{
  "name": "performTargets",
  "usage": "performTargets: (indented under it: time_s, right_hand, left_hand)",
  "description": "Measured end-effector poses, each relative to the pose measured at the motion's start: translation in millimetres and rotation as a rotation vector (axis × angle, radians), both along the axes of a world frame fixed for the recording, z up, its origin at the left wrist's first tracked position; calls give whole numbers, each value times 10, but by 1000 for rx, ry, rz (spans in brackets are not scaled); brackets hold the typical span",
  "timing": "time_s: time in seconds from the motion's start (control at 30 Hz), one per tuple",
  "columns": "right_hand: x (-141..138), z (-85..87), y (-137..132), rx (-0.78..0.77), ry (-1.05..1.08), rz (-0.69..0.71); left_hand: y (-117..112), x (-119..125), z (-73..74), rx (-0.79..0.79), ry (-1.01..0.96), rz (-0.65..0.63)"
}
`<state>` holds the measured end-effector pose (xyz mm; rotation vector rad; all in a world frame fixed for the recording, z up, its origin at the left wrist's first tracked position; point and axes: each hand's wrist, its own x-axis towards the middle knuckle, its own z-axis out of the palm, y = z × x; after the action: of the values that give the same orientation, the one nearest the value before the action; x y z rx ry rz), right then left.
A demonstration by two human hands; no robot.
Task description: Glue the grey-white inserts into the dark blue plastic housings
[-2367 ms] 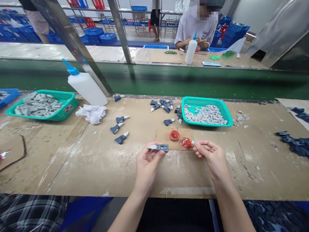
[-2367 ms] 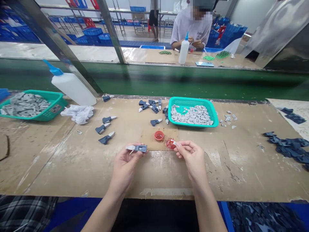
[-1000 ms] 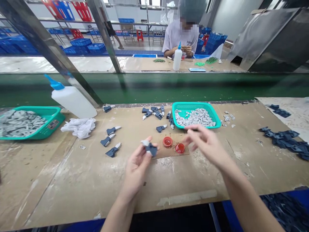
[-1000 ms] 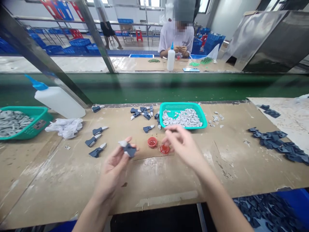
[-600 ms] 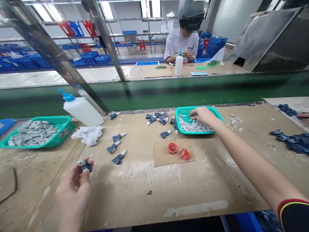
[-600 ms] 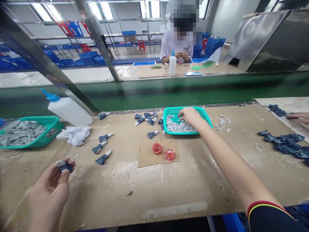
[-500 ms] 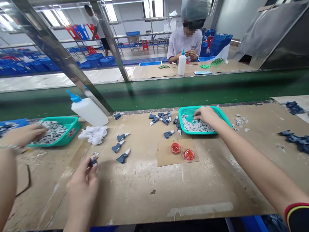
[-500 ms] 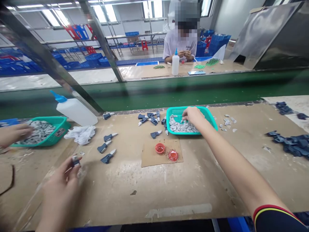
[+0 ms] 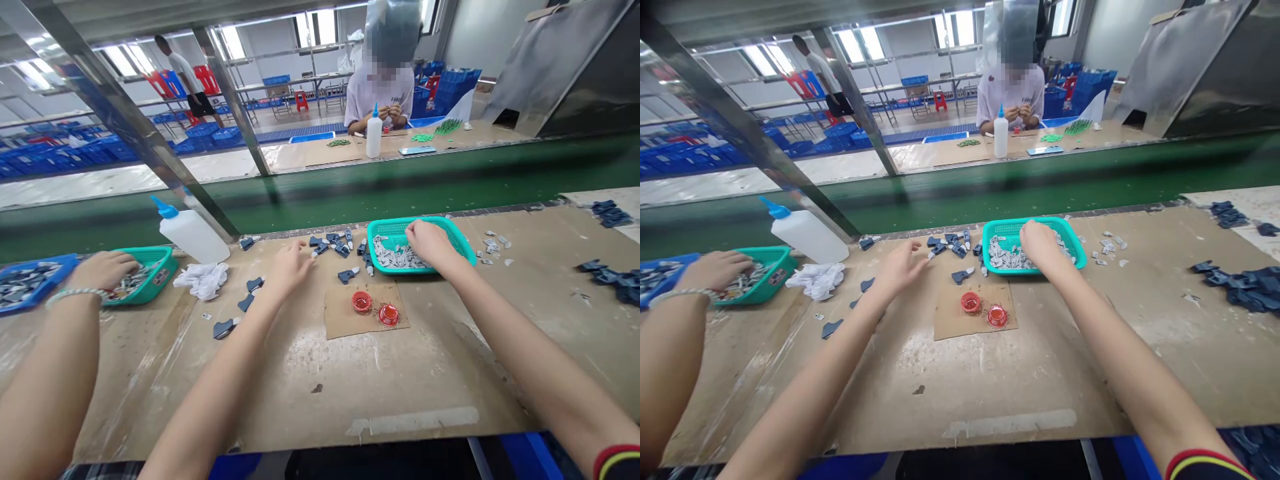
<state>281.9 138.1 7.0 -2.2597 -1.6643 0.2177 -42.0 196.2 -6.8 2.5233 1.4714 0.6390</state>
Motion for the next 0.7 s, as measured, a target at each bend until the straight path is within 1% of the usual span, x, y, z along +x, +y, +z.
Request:
performTargets:
  time_s: [0.07, 0.1, 0.13, 0.17, 0.23, 0.3, 0.37, 0.47, 0.57, 0.63, 0.7]
  right_hand:
    - [-30, 30, -312, 87, 84, 29]
    - [-58, 24, -489, 129, 168, 50]
    - [-98, 3, -669, 184, 316, 69]
    - [-153, -34, -842, 223, 485, 74]
    - [-294, -140, -1140, 260, 796, 7]
    - [-453, -256, -1337, 249, 989, -83]
    - [-593, -348, -1430, 221, 1085, -121]
    - [-720, -412, -1441, 185, 1137, -103]
    - [-755, -425, -1411, 176, 1145, -91]
    - [-759, -429, -1404, 174, 1130, -105]
    - [-764, -430, -1408, 180, 1104, -119]
  left_hand:
    - [151, 175, -149, -22, -30, -12]
    - [192, 235, -210, -27, -55, -14]
    - [213, 280, -256, -32, -86, -17]
    - [216, 312, -285, -37, -122, -20]
    - [182, 350, -302, -52, -206, -29]
    - [120, 366, -280, -70, -309, -27]
    - [47, 372, -243, -91, -433, -3]
    - [-70, 367, -184, -136, -667, 71]
    - [-219, 341, -113, -177, -924, 174]
    - [-359, 311, -41, -200, -1055, 224]
    - [-534, 274, 49, -313, -1234, 246]
